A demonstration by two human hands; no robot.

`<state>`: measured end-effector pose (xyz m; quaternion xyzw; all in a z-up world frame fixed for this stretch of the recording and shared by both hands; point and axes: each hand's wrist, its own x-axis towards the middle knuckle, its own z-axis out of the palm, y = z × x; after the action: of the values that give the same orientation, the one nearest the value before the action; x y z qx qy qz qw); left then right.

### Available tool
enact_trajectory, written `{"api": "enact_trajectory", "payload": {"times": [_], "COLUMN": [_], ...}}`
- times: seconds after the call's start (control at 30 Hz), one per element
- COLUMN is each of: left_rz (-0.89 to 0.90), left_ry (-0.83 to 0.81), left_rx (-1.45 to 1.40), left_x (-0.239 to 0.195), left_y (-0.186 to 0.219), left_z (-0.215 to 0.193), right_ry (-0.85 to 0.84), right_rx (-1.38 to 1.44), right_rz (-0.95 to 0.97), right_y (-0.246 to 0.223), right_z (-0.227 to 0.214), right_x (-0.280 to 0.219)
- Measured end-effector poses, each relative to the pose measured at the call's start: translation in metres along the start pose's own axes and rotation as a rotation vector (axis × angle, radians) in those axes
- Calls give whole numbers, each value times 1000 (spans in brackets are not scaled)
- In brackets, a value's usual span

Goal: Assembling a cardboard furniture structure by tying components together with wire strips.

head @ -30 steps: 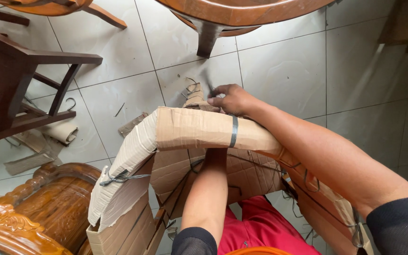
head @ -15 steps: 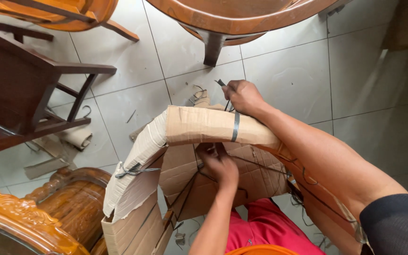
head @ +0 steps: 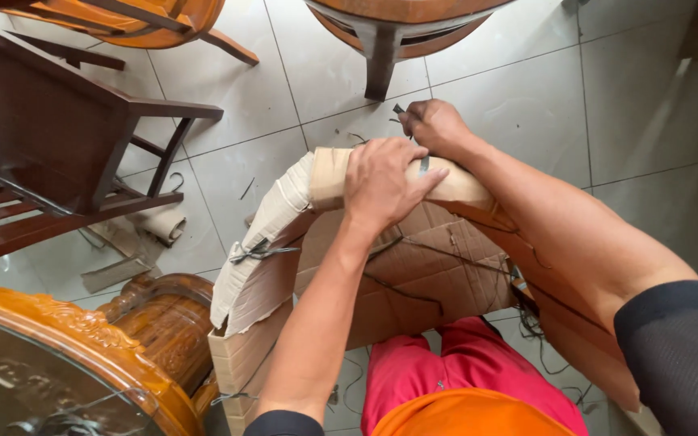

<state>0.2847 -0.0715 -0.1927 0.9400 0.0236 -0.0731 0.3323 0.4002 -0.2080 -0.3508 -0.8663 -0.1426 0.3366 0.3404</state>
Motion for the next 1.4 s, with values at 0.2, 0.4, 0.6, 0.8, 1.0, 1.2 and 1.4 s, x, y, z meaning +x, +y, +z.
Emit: {"api": "enact_trajectory", "payload": {"times": [0.2, 0.4, 0.6, 0.8, 1.0, 1.2, 1.4], "left_rz": [-226, -291, -149, -20, -139, -262, -328], "left_ry": [-208, -241, 184, 259, 210, 88, 71], "left_rx": [126, 55, -157, -356, -512, -643, -705], "left_x": [27, 41, 24, 11, 6, 4, 0], "left_y": [5, -1, -5, -16, -11, -3, 4], "left_z": [14, 20, 27, 23, 8, 4, 9], "right_ry": [-8, -22, 104, 254, 413, 543, 589], "right_rx": [8, 6, 36, 226, 374, 464, 488], "right_rz": [-40, -16, 196, 158, -117, -224, -240], "right_y": [5, 14, 2, -19, -51, -74, -76], "right_z": [-3, -7, -27, -38, -46, -45, -33], "right_x": [7, 9, -9, -25, -77, -118, -140]}}
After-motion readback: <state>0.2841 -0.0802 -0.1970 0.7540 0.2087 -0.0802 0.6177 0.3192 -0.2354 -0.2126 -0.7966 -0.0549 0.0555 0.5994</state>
